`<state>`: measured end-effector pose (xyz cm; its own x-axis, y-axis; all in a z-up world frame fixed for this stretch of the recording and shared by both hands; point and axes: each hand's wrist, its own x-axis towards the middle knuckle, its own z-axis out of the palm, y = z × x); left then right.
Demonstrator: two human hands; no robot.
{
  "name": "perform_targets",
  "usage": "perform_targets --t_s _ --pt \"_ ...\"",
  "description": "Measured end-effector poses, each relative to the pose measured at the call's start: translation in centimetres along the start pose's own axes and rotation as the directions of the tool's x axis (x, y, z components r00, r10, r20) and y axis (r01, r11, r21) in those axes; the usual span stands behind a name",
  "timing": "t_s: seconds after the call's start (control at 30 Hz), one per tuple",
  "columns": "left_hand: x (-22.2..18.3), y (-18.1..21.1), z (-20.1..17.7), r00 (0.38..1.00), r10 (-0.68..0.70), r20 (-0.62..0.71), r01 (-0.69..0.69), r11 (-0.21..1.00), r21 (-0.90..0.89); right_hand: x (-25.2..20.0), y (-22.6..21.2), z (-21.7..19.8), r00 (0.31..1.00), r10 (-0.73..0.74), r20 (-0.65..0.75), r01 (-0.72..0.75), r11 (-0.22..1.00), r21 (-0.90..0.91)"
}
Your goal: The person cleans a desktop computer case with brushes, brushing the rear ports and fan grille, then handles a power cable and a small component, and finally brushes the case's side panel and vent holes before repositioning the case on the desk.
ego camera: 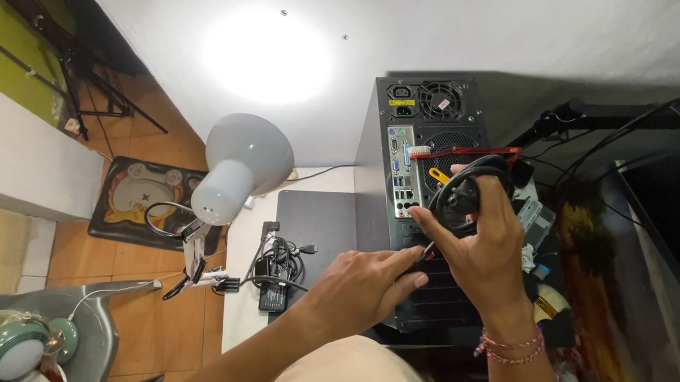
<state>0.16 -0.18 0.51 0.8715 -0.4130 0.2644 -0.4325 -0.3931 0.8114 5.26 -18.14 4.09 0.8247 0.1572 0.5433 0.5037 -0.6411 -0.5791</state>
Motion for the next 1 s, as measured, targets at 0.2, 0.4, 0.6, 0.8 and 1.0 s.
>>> perform_targets --t_s 0.2,0.4,0.6,0.8,1.0 --pt "0.7 0.0 -1.0 0.99 0.142 -0.011 -0.136 0.965 0.225 -0.3 0.2 -2.7 0.99 -0.106 0.087 0.121 0.975 -0.186" --pt "1.9 -0.8 -0.7 0.931 0.365 -0.003 -0.352 0.9 0.256 -2.0 0.6 -4.4 0.959 0.071 0.273 -0.024 0.985 -0.172" --pt "3.5 -1.6 -0.1 0.896 0.434 -0.088 -0.42 0.896 0.145 -4.2 1.1 -5.0 0.929 0.008 0.371 0.011 0.999 -0.048" --pt "4.1 -1.8 0.4 0.868 0.468 -0.165 -0.46 0.884 0.087 -4.9 0.6 -5.0 0.886 0.188 0.425 -0.235 0.97 0.06" --pt "4.8 -3.5 1.0 0.873 0.409 -0.267 -0.45 0.886 -0.114 -5.8 0.5 -4.3 0.839 0.105 0.533 -0.306 0.902 0.305"
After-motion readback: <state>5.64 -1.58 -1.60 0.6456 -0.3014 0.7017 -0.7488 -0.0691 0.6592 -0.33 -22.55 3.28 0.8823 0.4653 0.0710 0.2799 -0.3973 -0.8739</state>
